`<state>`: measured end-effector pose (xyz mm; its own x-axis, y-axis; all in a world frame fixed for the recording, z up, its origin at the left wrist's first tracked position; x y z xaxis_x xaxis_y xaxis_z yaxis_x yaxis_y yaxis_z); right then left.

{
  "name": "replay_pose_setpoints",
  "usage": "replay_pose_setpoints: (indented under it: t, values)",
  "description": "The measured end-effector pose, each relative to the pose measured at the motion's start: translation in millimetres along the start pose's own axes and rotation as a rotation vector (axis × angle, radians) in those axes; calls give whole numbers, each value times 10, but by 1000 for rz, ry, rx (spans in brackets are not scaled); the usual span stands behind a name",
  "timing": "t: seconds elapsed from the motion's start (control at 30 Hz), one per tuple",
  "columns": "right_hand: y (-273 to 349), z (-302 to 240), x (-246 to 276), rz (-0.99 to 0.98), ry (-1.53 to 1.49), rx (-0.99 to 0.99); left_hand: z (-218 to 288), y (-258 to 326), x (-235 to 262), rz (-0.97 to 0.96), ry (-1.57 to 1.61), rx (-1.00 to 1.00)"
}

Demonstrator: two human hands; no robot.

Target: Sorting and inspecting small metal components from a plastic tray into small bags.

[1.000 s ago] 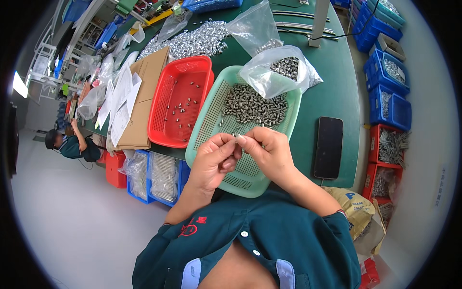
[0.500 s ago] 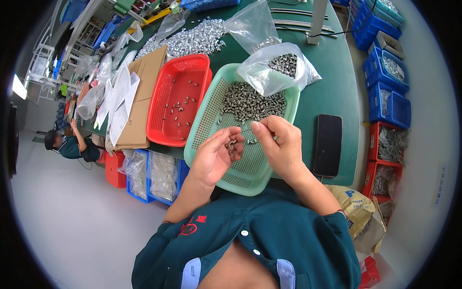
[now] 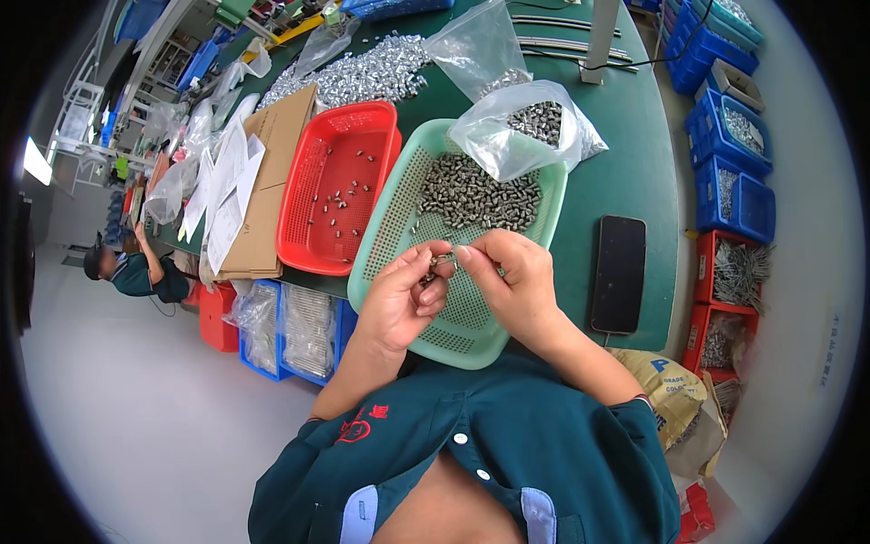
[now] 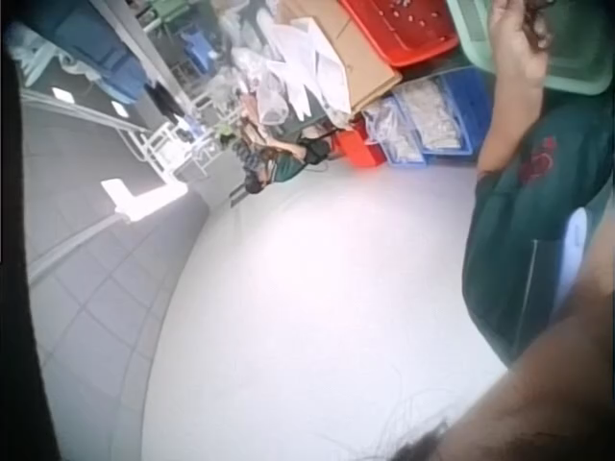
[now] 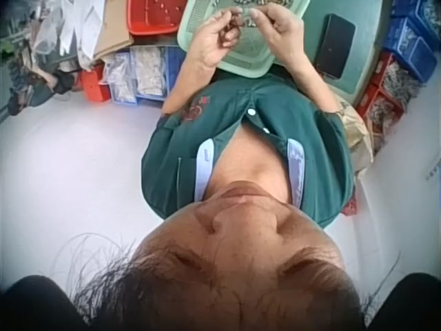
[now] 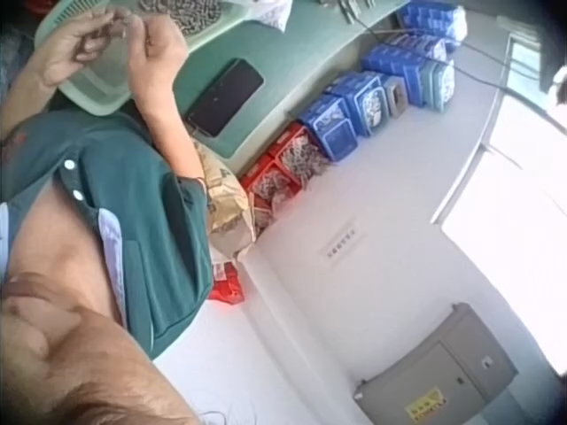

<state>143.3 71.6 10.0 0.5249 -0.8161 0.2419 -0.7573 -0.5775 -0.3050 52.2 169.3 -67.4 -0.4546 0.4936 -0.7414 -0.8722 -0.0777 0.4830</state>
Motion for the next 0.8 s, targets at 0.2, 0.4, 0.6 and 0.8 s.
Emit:
replay_pose_setpoints:
  t: [0.2, 0.4, 0.6, 0.8]
  values:
    - [-38, -189, 2, 40, 58, 179, 54, -4, -37, -15, -78, -59]
    - [-78, -210, -1, 38, 72, 185, 109, 23, -85, -13, -110, -76]
    - [-51, -532, -101, -23, 206, 448, 136, 91, -60, 52, -193, -139]
    - [-5, -276, -148, -59, 174, 260, 89, 71, -256, -88, -248, -170]
Point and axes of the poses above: each hand's wrist, its own y-axis away from the middle knuckle, its own x-axis out of the back of the hand, z = x × y, the point moved 10 cm from there along -y, towards the middle knuckle, and after that the axes turned 3 degrees about x, right-handed, at the moved point
